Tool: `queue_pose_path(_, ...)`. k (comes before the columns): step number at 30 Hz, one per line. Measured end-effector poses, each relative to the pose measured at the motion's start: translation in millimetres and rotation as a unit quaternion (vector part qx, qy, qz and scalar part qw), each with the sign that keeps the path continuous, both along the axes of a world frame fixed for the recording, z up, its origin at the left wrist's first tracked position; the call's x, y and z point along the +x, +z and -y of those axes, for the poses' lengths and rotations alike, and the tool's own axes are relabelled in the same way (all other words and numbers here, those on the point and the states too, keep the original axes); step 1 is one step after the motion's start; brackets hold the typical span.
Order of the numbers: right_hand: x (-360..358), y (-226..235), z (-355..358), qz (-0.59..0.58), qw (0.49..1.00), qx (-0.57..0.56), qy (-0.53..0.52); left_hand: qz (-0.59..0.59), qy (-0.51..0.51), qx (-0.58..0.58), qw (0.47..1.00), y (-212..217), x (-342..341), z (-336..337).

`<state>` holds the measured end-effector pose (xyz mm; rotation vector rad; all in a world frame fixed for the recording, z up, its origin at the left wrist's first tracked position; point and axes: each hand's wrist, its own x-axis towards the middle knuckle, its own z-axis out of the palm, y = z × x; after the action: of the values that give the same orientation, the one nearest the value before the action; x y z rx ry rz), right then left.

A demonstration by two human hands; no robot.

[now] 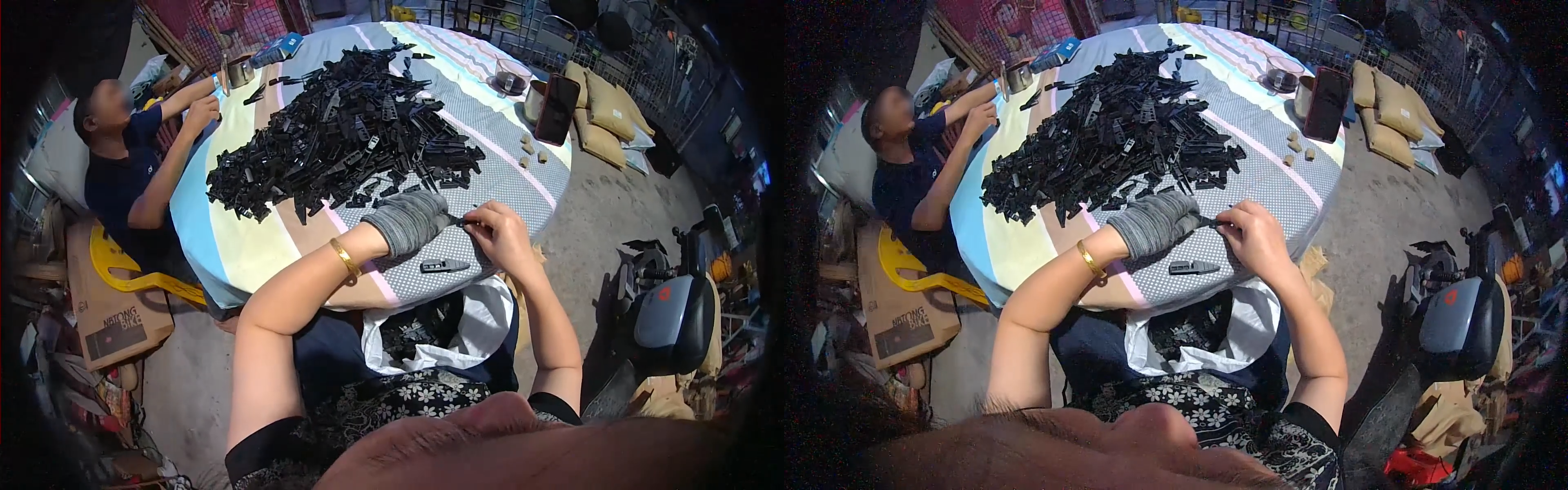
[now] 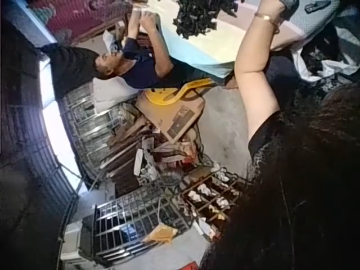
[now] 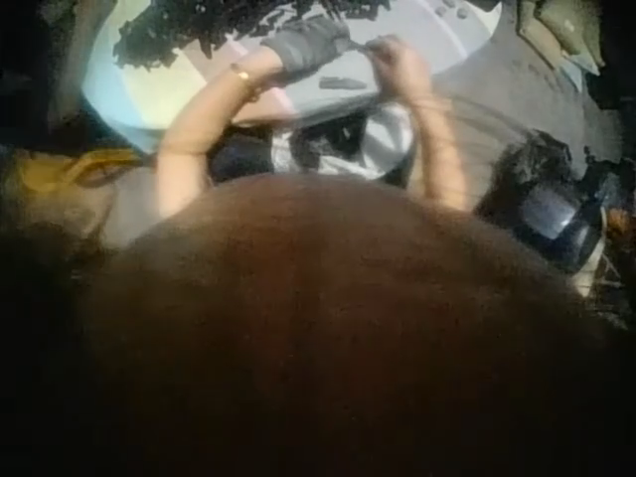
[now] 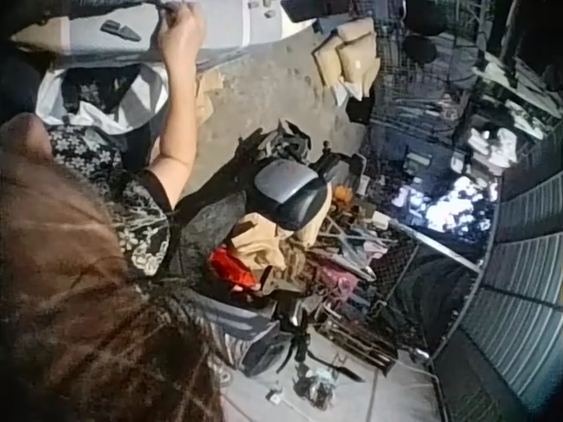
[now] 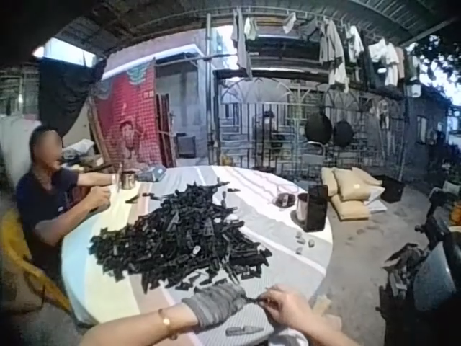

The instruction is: Sorting and picking small black plastic parts from a large pile on a table.

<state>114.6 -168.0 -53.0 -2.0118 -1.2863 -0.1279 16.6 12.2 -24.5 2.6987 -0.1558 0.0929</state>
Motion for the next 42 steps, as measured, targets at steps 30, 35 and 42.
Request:
queue_pose_path(30, -11, -2, -9, 0.176, 0.983, 0.043, -0.007, 0.018, -0.031, 0.128, 0.991, -1, 23, 13)
queue_pose_path(35, -3, -15, 4, 0.099, 0.991, 0.088, -0.036, -0.018, -0.067, 0.174, 0.982, 13, 33, 21)
queue_pose_path(42, -10, -11, -2, 0.143, 0.984, 0.099, -0.031, 0.014, -0.132, 0.253, 0.958, 2, 50, 28)
